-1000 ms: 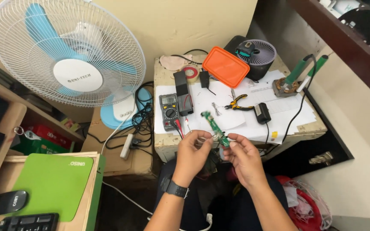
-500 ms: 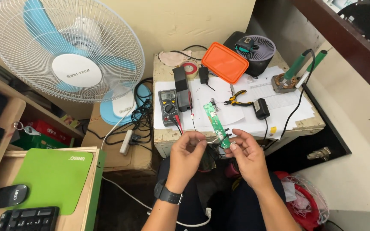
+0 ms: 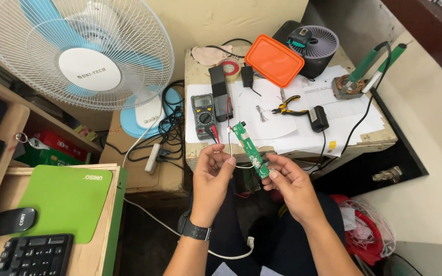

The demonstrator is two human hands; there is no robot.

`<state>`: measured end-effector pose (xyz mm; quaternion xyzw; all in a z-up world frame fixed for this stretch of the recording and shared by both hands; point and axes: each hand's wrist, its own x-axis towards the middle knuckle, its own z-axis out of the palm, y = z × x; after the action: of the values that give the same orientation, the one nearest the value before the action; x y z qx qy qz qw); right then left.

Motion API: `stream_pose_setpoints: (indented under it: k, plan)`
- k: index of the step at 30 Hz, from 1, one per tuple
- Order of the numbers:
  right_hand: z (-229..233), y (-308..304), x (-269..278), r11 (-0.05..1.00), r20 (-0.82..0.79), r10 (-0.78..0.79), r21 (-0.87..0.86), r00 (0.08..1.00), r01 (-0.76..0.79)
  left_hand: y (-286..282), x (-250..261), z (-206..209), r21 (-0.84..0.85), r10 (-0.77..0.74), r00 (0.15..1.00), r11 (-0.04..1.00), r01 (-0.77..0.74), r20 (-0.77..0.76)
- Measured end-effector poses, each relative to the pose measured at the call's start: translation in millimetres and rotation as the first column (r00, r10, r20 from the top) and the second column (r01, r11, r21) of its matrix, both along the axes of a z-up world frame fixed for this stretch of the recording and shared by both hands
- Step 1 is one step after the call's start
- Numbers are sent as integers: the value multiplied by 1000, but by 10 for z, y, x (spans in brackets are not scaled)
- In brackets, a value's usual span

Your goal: The person uses a soldering iron to work on a green circuit board, then sets the tool down and manipulates the board with both hands. They pick up a black power adapter and connect its cable to the board, continuing to adjust the connections.

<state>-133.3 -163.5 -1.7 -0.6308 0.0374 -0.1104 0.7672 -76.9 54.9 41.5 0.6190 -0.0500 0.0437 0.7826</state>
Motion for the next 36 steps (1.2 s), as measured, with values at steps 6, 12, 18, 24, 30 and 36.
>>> stream_pose_setpoints:
  k: [6, 12, 18, 24, 30, 36]
  plan:
    - [-60, 22, 18, 1000, -6, -6, -25, 1000, 6, -69, 10, -361, 100, -103, 988, 988, 115, -111]
    - [-26, 32, 20, 998, 0, -52, -22, 999, 52, -115, -34, -218, 123, -86, 989, 987, 101, -118]
    - [-126, -11, 26, 996, 0, -87, -16, 996, 87, -192, 8, -350, 129, -92, 991, 986, 104, -93]
    - [-170, 6, 31, 993, -2, -116, 4, 993, 116, -211, 1, -304, 100, -111, 988, 987, 122, -112]
    - [-144, -23, 29, 990, 0, -125, -67, 992, 124, -168, 43, -344, 146, -114, 985, 980, 132, -126]
    - [-81, -65, 0, 951, 86, -119, -277, 989, 138, -71, 65, -237, 179, -32, 995, 983, 50, -99]
